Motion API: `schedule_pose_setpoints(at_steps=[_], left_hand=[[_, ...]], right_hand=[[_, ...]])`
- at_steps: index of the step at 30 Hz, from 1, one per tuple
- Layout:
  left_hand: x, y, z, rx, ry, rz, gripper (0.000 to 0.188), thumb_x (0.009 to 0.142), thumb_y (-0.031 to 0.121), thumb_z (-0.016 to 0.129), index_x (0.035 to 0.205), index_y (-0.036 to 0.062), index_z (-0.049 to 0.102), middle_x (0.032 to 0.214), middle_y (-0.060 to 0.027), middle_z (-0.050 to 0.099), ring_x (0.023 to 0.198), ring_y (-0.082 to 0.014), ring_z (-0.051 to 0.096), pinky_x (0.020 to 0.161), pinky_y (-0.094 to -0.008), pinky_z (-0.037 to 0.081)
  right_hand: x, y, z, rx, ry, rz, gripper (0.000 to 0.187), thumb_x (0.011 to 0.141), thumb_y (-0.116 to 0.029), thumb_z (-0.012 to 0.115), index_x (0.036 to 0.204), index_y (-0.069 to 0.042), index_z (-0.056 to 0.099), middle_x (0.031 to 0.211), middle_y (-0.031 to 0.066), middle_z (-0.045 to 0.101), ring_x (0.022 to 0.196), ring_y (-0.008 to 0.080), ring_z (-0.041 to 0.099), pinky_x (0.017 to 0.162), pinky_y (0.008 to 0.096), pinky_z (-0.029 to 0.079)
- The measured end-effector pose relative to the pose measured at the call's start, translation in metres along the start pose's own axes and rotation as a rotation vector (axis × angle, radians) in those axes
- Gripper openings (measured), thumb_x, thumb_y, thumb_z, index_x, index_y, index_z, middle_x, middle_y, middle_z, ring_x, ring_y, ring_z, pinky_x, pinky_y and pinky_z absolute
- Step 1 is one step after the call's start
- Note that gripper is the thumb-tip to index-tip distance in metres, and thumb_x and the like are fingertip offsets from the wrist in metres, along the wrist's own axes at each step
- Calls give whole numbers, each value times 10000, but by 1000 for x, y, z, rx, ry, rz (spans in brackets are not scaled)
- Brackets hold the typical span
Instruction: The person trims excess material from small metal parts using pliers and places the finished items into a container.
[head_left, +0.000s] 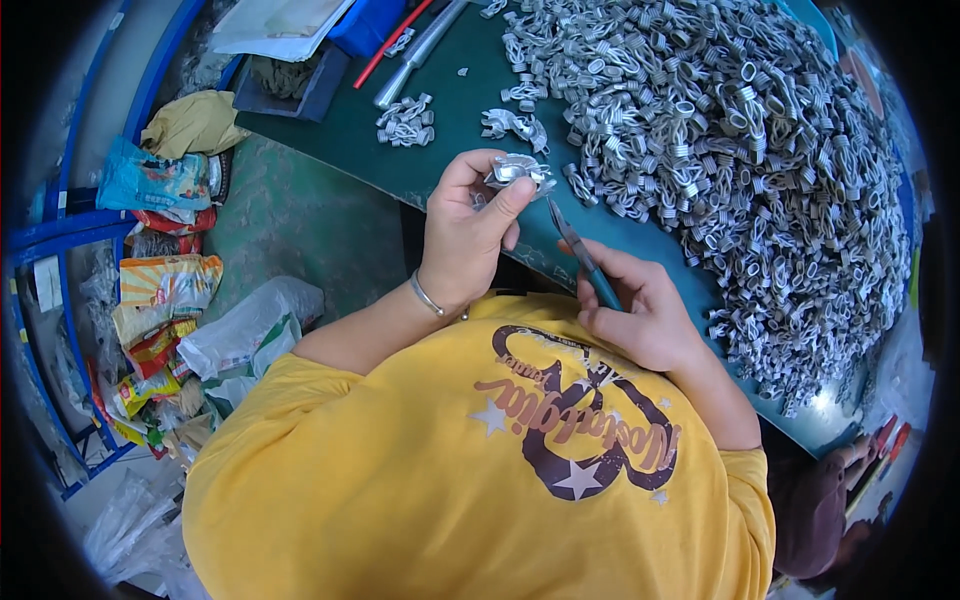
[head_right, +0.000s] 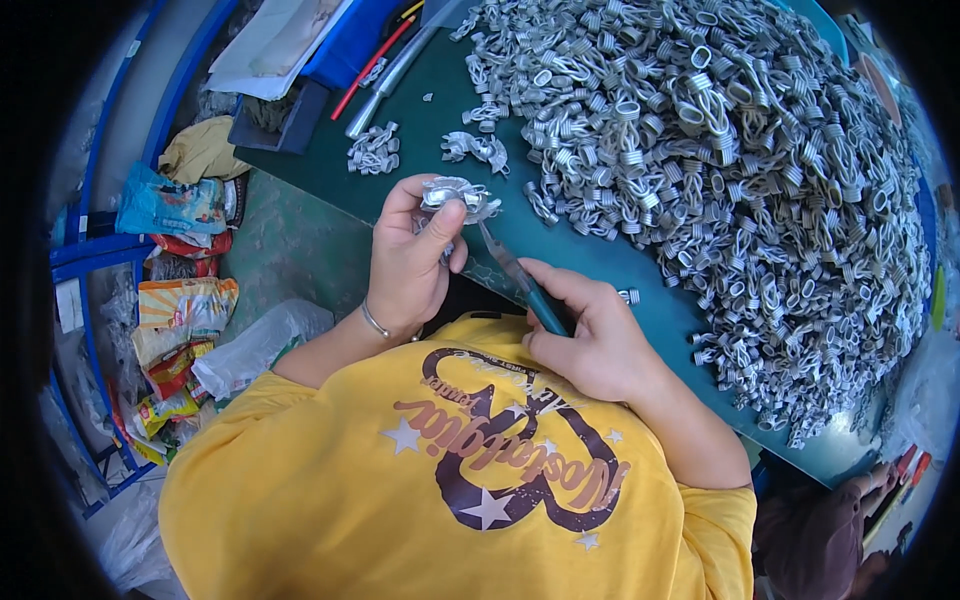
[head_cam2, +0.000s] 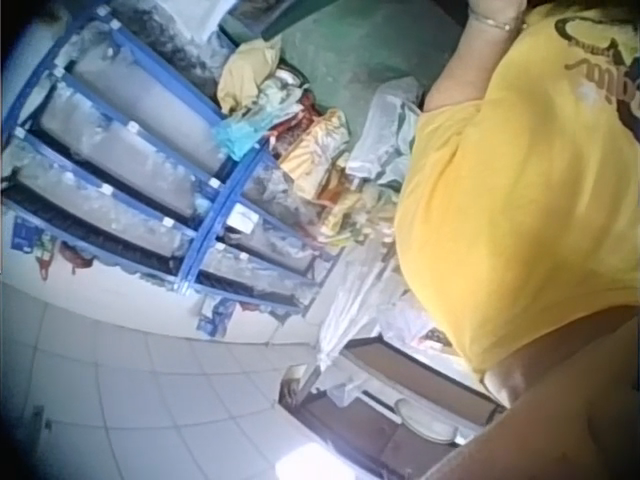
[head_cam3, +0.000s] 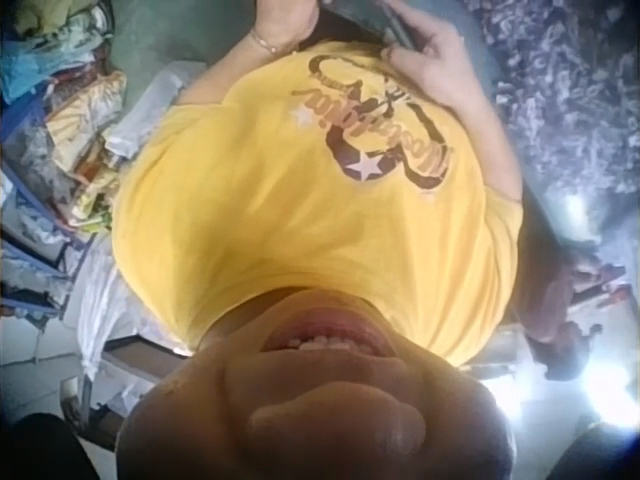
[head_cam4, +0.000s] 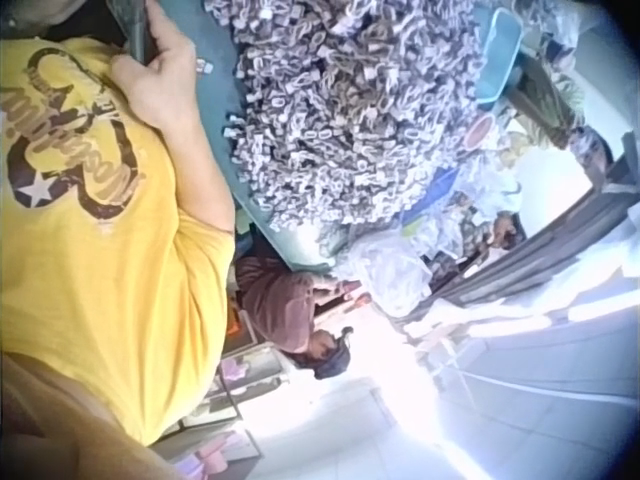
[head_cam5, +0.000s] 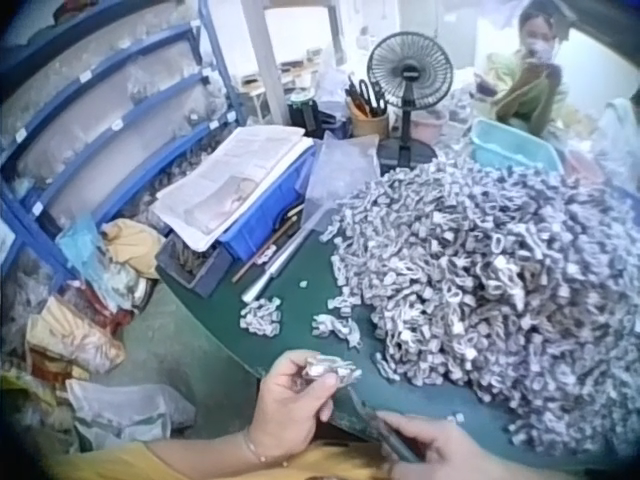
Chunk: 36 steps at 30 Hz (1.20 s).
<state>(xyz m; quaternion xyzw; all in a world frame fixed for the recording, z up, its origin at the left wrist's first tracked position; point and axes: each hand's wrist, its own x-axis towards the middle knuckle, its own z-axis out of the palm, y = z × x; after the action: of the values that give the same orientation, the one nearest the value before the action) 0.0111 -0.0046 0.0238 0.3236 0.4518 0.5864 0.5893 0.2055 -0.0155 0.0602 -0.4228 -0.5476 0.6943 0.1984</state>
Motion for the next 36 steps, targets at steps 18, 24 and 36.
schedule_pose_setpoints(at_steps=[18, 24, 36], left_hand=[[-3, -2, 5, 382, -164, 289, 144, 922, 120, 476, 975, -14, 474, 1050, -147, 561, 922, -193, 624, 550, -198, 519], [1, -1, 4, 502, -158, 324, 146, 925, 117, 465, 974, -21, 472, 1078, -157, 551, 918, -183, 619, 576, -201, 529], [3, -10, 13, 364, -69, 215, 113, 895, 68, 499, 916, -42, 489, 1032, -157, 567, 779, -167, 624, 575, -226, 542]], right_hand=[[4, 6, -7, 322, -46, 173, 550, 696, 42, 581, 1237, -1, 494, 791, -18, 514, 683, 35, 475, 601, 173, 387], [5, 5, -9, 380, -54, 201, 550, 693, 45, 578, 1235, -12, 503, 794, -18, 523, 680, 35, 482, 601, 167, 383], [11, 3, -1, 413, -48, 220, 545, 697, 45, 558, 1235, -25, 506, 753, -29, 507, 639, 30, 463, 583, 161, 361]])
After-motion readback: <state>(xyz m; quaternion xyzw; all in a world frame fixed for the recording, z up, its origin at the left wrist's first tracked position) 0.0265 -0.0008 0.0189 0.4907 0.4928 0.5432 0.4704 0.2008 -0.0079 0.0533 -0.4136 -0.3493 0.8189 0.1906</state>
